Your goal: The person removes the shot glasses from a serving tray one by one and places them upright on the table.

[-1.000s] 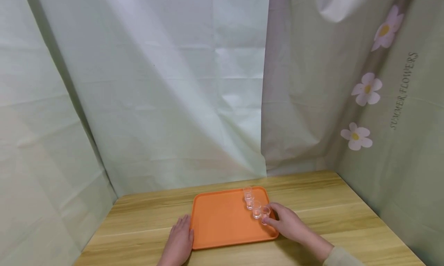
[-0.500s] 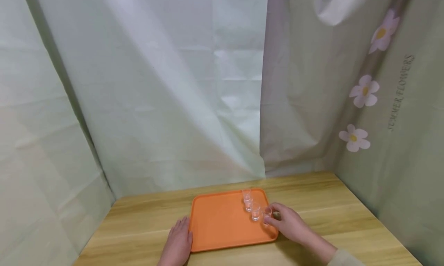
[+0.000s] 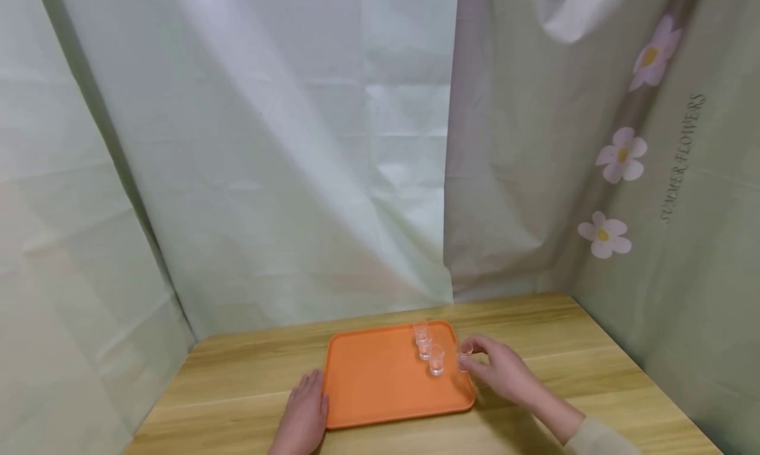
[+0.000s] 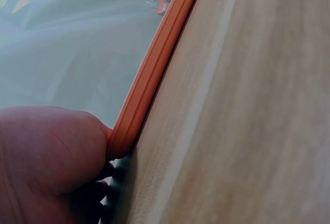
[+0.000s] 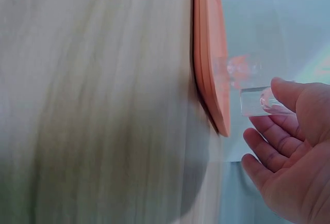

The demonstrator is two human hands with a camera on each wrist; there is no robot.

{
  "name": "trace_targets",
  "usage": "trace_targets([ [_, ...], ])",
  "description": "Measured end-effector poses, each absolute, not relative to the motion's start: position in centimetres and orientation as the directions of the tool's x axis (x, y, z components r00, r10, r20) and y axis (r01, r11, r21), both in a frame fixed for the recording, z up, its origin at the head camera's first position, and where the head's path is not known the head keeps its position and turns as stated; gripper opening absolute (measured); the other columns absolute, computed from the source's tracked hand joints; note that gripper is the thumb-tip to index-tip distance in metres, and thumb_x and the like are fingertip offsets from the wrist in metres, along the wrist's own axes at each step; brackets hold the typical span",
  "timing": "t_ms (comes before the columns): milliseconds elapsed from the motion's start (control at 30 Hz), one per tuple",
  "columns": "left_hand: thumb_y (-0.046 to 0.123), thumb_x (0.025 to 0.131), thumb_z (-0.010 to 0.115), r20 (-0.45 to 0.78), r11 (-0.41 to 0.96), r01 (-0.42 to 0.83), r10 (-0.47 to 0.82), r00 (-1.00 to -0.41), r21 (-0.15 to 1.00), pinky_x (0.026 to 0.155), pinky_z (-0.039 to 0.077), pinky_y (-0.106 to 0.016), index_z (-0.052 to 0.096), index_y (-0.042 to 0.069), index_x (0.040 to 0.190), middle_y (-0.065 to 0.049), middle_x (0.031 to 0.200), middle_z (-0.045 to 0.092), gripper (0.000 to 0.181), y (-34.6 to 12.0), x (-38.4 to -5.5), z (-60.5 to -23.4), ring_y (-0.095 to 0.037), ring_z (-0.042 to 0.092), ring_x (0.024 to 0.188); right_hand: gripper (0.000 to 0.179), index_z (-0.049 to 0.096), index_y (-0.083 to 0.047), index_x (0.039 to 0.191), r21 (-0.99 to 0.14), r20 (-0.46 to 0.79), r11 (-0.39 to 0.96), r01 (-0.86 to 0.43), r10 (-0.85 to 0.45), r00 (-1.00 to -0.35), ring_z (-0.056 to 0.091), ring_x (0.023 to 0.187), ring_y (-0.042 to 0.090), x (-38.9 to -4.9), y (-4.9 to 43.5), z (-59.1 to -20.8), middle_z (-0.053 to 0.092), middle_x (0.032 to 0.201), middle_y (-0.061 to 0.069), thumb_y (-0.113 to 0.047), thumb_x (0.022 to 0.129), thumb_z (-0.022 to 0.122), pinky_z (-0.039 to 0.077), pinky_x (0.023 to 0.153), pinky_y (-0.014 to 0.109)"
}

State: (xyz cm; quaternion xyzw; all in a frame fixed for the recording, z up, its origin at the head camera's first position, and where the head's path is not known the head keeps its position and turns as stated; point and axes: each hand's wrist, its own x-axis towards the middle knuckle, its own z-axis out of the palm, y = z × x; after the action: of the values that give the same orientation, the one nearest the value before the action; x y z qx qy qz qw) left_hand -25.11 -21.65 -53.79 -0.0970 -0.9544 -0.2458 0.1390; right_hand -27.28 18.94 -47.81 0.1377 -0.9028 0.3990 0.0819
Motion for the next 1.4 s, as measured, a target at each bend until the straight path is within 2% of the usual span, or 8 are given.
trace_targets([
  [233, 0.001, 0.104, 0.063, 0.347, 0.852, 0.267, 0.109, -0.932, 0.45, 0.116, 0.037, -0.078, 0.055, -0.021, 0.144, -0.043, 0.148, 0.056, 0.046, -21.7, -25.4, -54.5, -0.064, 0.049, 0.141, 0.017, 0.075, -0.014, 0.113, -0.672, 0.272, 0.674, -0.307, -0.16, -0.949, 0.072, 0.115, 0.03, -28.2, 19.9, -47.2, 0.077, 0.113, -0.001, -0.025, 0.102, 0.082, 0.057, 0.101, 0.058],
  [500, 0.002, 0.105, 0.062, 0.401, 0.848, 0.289, 0.1, -0.91, 0.443, 0.113, 0.039, -0.078, 0.058, -0.019, 0.143, -0.04, 0.147, 0.058, 0.044, -22.0, -25.9, -55.5, -0.063, 0.05, 0.14, 0.019, 0.075, -0.008, 0.116, -0.675, 0.274, 0.675, -0.297, -0.144, -0.951, 0.072, 0.116, 0.034, -29.8, 21.0, -47.1, 0.078, 0.109, 0.0, -0.022, 0.104, 0.079, 0.057, 0.102, 0.061],
  [700, 0.002, 0.105, 0.062, 0.317, 0.859, 0.256, 0.117, -0.941, 0.443, 0.119, 0.035, -0.077, 0.054, -0.021, 0.146, -0.042, 0.151, 0.054, 0.048, -21.8, -25.5, -53.8, -0.064, 0.046, 0.144, 0.02, 0.074, -0.007, 0.117, -0.679, 0.258, 0.686, -0.261, -0.11, -0.96, 0.071, 0.12, 0.04, -30.9, 21.7, -47.2, 0.077, 0.114, 0.007, -0.023, 0.105, 0.078, 0.056, 0.104, 0.062],
  [800, 0.002, 0.105, 0.062, 0.314, 0.864, 0.253, 0.118, -0.942, 0.436, 0.119, 0.036, -0.076, 0.054, -0.02, 0.147, -0.041, 0.151, 0.055, 0.048, -21.8, -25.4, -53.7, -0.063, 0.047, 0.144, 0.022, 0.074, -0.006, 0.117, -0.685, 0.255, 0.682, -0.257, -0.105, -0.961, 0.071, 0.119, 0.039, -31.4, 22.1, -47.4, 0.077, 0.116, 0.009, -0.024, 0.105, 0.078, 0.057, 0.103, 0.061],
  [1000, 0.002, 0.105, 0.061, 0.42, 0.855, 0.296, 0.103, -0.901, 0.425, 0.114, 0.04, -0.078, 0.058, -0.02, 0.142, -0.04, 0.145, 0.06, 0.044, -22.2, -26.0, -56.3, -0.063, 0.052, 0.138, 0.022, 0.074, -0.005, 0.116, -0.684, 0.251, 0.688, -0.243, -0.091, -0.964, 0.072, 0.11, 0.032, -32.1, 22.6, -48.0, 0.077, 0.111, 0.007, -0.022, 0.103, 0.08, 0.059, 0.095, 0.053],
  [1200, 0.003, 0.103, 0.063, 0.395, 0.851, 0.281, 0.096, -0.914, 0.444, 0.116, 0.038, -0.077, 0.057, -0.02, 0.144, -0.04, 0.147, 0.059, 0.047, -22.2, -26.1, -56.8, -0.062, 0.051, 0.141, 0.022, 0.072, -0.005, 0.114, -0.681, 0.229, 0.703, -0.205, -0.062, -0.971, 0.069, 0.1, 0.025, -33.0, 22.8, -48.7, 0.074, 0.106, 0.006, -0.023, 0.103, 0.08, 0.058, 0.084, 0.044],
  [1400, 0.002, 0.102, 0.065, 0.391, 0.858, 0.273, 0.093, -0.916, 0.435, 0.113, 0.041, -0.076, 0.059, -0.018, 0.142, -0.039, 0.146, 0.06, 0.045, -22.1, -26.1, -56.3, -0.061, 0.052, 0.14, 0.025, 0.073, -0.002, 0.116, -0.705, 0.227, 0.683, -0.191, -0.037, -0.973, 0.07, 0.103, 0.027, -34.0, 22.8, -49.3, 0.075, 0.108, 0.009, -0.021, 0.103, 0.081, 0.06, 0.086, 0.046],
])
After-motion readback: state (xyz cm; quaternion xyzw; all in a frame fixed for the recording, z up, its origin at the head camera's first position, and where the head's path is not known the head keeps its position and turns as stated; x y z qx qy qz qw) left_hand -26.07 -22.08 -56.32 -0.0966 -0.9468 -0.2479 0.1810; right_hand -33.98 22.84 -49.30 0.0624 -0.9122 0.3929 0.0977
